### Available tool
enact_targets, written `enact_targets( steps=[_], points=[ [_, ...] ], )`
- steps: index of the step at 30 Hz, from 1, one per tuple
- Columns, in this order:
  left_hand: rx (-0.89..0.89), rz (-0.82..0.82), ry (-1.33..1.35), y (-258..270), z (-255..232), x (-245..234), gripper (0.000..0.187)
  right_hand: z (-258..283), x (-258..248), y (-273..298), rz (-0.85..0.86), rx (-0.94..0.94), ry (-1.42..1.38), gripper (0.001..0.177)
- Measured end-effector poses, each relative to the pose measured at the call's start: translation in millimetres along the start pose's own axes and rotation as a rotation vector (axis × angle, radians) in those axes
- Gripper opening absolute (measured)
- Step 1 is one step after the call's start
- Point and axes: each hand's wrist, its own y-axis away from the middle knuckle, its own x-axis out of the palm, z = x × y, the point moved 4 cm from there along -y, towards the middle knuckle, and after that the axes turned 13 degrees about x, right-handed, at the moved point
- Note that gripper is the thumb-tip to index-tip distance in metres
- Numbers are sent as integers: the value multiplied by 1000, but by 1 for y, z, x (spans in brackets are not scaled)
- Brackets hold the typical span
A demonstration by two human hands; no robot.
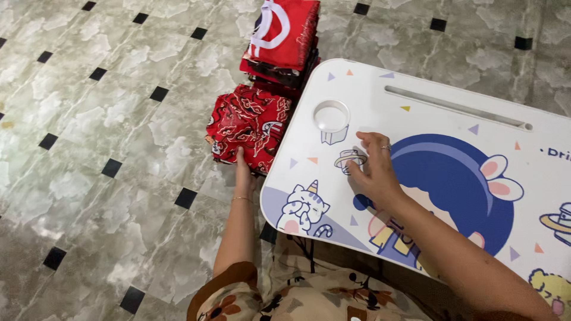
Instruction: The person folds several pieces of clothing one by one on a small white tray. They handle a green polo shirt, a red patterned shirt, a pink top, a green Dora the Explorer shirt, a white top, and a dark green patterned top, stacking each folded item to the side.
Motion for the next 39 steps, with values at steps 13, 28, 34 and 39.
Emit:
enact_targets(
  steps=[13, 28, 34, 39],
  points=[
    [811, 221, -1014, 91, -150, 134, 96, -49, -114, 57, -160, 63, 89, 61],
    [1017, 1416, -1512, 300, 87, 448, 94, -272, -334, 243, -900, 416, -217, 20],
    [1065, 1378, -1524, 302, 104, 448, 91, -408, -379, 263, -831, 650, 67, 24],
    [1090, 1373, -1513, 301, 102, 445, 89, -435, -368, 252, -804, 520, 1088, 28]
  ],
)
